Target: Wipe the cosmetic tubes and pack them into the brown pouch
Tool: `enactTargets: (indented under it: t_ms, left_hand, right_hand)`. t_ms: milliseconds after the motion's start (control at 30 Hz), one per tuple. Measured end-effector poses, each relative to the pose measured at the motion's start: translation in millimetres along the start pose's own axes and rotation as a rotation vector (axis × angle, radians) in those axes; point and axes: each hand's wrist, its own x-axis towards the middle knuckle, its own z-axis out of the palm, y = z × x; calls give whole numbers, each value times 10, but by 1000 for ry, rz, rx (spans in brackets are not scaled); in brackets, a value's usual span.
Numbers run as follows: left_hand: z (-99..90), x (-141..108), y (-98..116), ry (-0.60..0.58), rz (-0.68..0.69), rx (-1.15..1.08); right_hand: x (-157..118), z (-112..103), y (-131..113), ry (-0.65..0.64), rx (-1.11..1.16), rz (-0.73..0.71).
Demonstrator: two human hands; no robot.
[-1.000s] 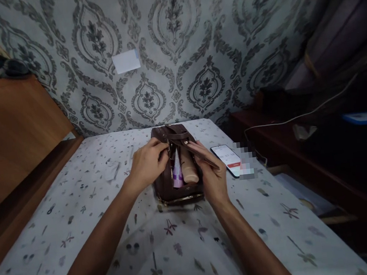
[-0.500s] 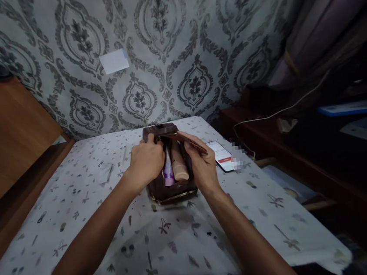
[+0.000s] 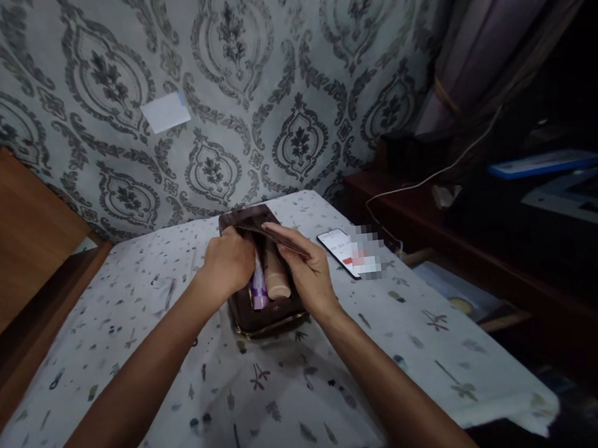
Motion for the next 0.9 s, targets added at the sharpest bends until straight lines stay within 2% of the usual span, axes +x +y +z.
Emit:
enactTargets:
  t_ms: [100, 167, 300, 500, 567, 733, 900]
  left_hand:
    - [-117, -111, 138, -167, -19, 350]
    - [-181, -141, 214, -247, -15, 470]
    - [-255, -79, 296, -364, -3, 531]
    - [-345, 68, 392, -467, -63, 522]
    - [-341, 63, 379, -460, -50, 506]
    - [-258, -55, 321, -351, -39, 528]
    - [-289, -66, 422, -356, -51, 510]
  right_hand:
    - [2, -3, 3, -5, 16, -5]
    - [1, 0, 6, -6, 50, -4]
    - [-8, -2, 4, -8, 86, -5]
    - [-30, -31, -8, -44, 53, -23]
    - [-31, -37, -4, -47, 45, -27]
    - [-25, -37, 19, -35, 63, -39]
    - [-31, -41, 21, -47, 50, -42]
